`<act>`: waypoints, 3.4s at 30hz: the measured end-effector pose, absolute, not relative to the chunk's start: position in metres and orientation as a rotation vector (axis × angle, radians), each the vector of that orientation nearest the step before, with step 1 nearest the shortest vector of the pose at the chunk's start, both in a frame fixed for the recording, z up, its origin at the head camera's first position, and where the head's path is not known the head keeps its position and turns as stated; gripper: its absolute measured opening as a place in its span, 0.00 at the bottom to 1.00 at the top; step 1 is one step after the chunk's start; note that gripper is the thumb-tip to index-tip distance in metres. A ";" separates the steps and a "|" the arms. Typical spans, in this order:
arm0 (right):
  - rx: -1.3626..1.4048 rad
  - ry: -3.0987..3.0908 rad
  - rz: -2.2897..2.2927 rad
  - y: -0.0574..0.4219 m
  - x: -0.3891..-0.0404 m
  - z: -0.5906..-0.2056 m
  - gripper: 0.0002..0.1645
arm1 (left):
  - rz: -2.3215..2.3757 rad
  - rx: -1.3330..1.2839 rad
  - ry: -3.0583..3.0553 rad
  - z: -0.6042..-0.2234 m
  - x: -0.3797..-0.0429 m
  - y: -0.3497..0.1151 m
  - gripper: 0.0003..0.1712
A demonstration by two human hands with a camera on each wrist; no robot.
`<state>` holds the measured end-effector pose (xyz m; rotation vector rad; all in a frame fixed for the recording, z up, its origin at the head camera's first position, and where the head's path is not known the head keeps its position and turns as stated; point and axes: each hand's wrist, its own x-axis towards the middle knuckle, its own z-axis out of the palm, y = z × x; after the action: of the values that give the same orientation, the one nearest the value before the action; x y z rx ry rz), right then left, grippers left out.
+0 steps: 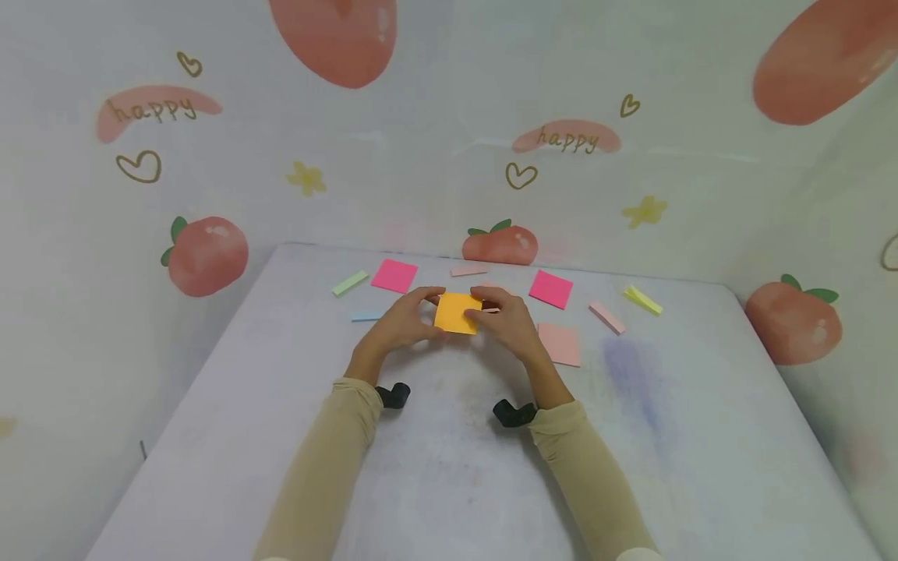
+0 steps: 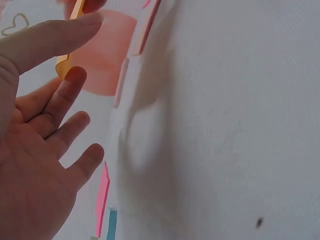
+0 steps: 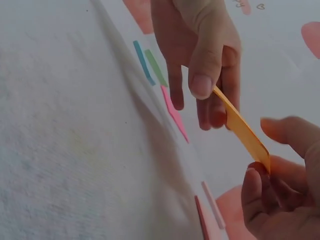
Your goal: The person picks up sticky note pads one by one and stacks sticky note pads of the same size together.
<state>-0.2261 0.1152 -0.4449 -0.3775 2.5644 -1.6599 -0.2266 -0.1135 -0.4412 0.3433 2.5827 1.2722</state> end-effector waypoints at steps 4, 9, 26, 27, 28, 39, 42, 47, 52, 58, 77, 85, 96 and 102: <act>-0.479 2.526 -1.638 0.120 -0.226 -0.444 0.35 | 1.312 0.334 2.534 -0.441 -0.228 -0.111 0.48; -0.594 2.527 -1.575 0.121 -0.224 -0.442 0.42 | 1.355 0.324 2.504 -0.439 -0.226 -0.112 0.49; -0.713 2.484 -1.484 0.126 -0.223 -0.442 0.42 | 1.525 0.319 2.418 -0.443 -0.220 -0.116 0.50; -0.717 2.486 -1.488 0.126 -0.223 -0.442 0.41 | 1.534 0.315 2.412 -0.444 -0.220 -0.116 0.50; -0.719 2.489 -1.494 0.126 -0.223 -0.443 0.41 | 1.543 0.314 2.407 -0.445 -0.219 -0.116 0.50; -0.589 2.529 -1.496 0.125 -0.220 -0.443 0.35 | 1.646 0.305 2.331 -0.456 -0.218 -0.118 0.49; -0.540 2.551 -1.508 0.125 -0.220 -0.444 0.36 | 1.664 0.305 2.333 -0.457 -0.219 -0.118 0.46; -0.540 2.538 -1.531 0.126 -0.220 -0.444 0.36 | 1.659 0.244 2.353 -0.459 -0.220 -0.118 0.42; -0.540 2.505 -1.542 0.125 -0.221 -0.447 0.33 | 1.693 0.191 2.341 -0.461 -0.218 -0.118 0.39; -0.561 2.466 -1.582 0.124 -0.220 -0.448 0.31 | 1.745 0.219 2.329 -0.463 -0.218 -0.120 0.39; -0.400 2.209 -1.757 0.123 -0.219 -0.449 0.22 | 1.798 0.305 2.315 -0.461 -0.216 -0.119 0.41; -0.196 2.312 -1.764 0.119 -0.222 -0.447 0.26 | 1.765 0.332 2.292 -0.464 -0.216 -0.116 0.39; -0.206 2.418 -1.734 0.118 -0.220 -0.449 0.25 | 1.711 0.297 2.254 -0.462 -0.214 -0.119 0.46; -0.379 2.395 -1.678 0.125 -0.219 -0.449 0.31 | 1.732 0.308 2.215 -0.461 -0.214 -0.123 0.49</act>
<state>-0.2189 0.1251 -0.4489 -0.3786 2.3951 -1.6776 -0.2140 -0.1232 -0.4606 0.3079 2.2147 1.7316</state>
